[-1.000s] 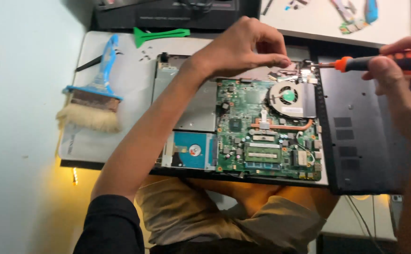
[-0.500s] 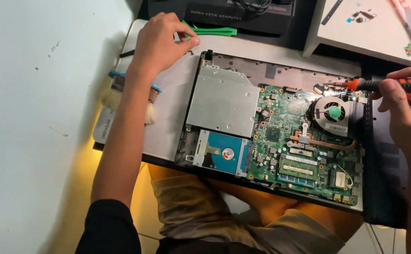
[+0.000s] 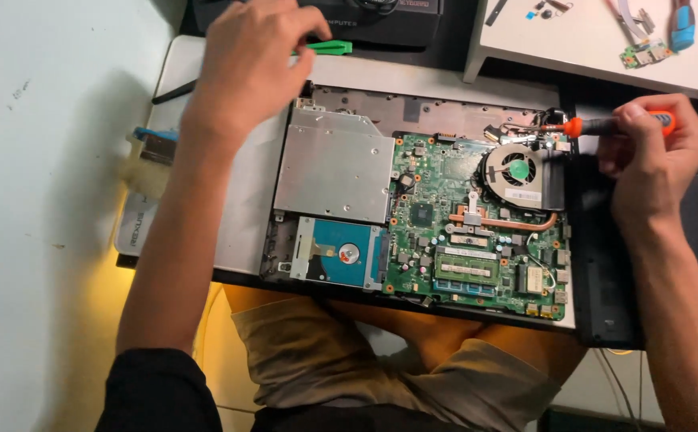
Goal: The person uses a screwdriver to remove screws from the cooling fan and heatsink assembly on the underside of a disassembled laptop. They carefully unscrew multiple fasteners around the fan and copper heat pipes while the laptop rests on their lap.
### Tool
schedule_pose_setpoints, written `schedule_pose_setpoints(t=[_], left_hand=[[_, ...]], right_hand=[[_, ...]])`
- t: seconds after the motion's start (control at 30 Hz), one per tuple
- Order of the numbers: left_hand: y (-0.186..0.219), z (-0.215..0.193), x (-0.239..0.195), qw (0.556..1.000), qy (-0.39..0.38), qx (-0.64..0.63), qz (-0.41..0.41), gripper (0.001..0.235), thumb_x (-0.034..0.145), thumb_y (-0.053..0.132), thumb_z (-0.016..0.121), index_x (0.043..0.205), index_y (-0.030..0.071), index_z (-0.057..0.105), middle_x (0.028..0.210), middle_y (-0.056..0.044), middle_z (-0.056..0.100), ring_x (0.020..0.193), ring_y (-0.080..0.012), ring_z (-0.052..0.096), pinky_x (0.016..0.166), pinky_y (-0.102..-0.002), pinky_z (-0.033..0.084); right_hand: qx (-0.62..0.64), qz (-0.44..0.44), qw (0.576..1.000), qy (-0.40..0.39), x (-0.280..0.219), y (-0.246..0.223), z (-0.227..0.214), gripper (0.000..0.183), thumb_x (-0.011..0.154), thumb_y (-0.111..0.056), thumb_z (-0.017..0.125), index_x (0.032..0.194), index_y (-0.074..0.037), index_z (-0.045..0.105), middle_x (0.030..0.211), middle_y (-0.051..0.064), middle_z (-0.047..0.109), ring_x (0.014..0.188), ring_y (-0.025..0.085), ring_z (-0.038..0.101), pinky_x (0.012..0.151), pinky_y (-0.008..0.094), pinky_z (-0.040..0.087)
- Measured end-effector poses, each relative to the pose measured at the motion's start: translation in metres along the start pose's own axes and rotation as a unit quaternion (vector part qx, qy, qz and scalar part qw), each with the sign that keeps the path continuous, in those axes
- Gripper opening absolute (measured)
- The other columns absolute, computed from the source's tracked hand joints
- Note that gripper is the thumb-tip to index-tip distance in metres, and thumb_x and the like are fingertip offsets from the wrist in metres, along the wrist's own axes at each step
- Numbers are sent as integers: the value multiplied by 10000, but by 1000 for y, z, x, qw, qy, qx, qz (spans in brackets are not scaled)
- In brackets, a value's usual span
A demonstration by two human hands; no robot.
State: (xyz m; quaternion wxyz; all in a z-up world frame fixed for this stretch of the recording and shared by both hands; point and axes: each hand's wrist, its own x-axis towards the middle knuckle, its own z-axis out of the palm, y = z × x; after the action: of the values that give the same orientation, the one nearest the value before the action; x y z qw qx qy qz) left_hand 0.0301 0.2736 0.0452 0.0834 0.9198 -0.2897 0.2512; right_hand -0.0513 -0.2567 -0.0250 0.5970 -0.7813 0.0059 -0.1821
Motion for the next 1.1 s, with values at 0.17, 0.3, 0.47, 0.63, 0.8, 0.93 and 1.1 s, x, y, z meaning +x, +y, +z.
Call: schedule_pose_setpoints(t=[0.17,0.3,0.47,0.63,0.8,0.93,1.1], left_hand=[[-57,12,-27,945,-224,-196,-138,241,1063,295,916,1304,284,901,1205,-83,637,1222,-303,586,1068,-455,455],[-45,14,-39,926,-215,-246,-186,293,1125,240,862,1413,292,873,1191,-45,575,1277,-259,575,1096,-437,472],[-54,34,-52,947,-169,-238,-133,261,1141,218,864,1396,244,909,1121,-53,526,1120,-284,553,952,-444,497],[-50,36,-53,942,-171,-239,-164,204,1144,235,853,1339,246,911,1075,-28,558,1097,-254,583,943,-439,512],[-50,39,-59,953,-145,-225,-143,104,1164,259,855,1240,202,897,1057,-38,584,1091,-267,584,916,-448,496],[-54,38,-61,961,-92,-214,-148,61,1169,172,831,1125,168,874,1014,-30,561,997,-240,578,864,-438,531],[-64,30,-61,964,11,-236,-125,93,1169,70,815,1172,149,866,950,-11,526,971,-234,550,887,-378,481]], right_hand=[[26,2,999,-37,1,4,6,188,1295,-174,710,1181,-64,609,970,93,603,664,166,569,543,278,413],[-19,12,999,-47,-1,-1,7,172,1320,-185,700,1220,-64,629,1037,90,632,702,172,604,559,265,431],[-47,6,997,-63,-4,8,-1,131,1362,-137,672,1278,-73,595,1014,98,589,759,176,585,612,278,445],[-12,36,998,-57,-2,23,-6,141,1352,-196,661,1269,-124,573,1021,69,583,742,136,547,607,249,404],[-89,54,993,-59,-10,10,-3,141,1412,-234,598,1366,-108,553,994,104,585,788,152,552,682,253,416],[-75,81,993,-40,-10,10,-2,119,1387,-262,592,1342,-156,563,965,61,565,755,109,530,640,222,374],[-81,74,993,-42,-12,7,-3,127,1396,-246,604,1354,-135,561,979,81,587,780,131,564,685,233,406]])
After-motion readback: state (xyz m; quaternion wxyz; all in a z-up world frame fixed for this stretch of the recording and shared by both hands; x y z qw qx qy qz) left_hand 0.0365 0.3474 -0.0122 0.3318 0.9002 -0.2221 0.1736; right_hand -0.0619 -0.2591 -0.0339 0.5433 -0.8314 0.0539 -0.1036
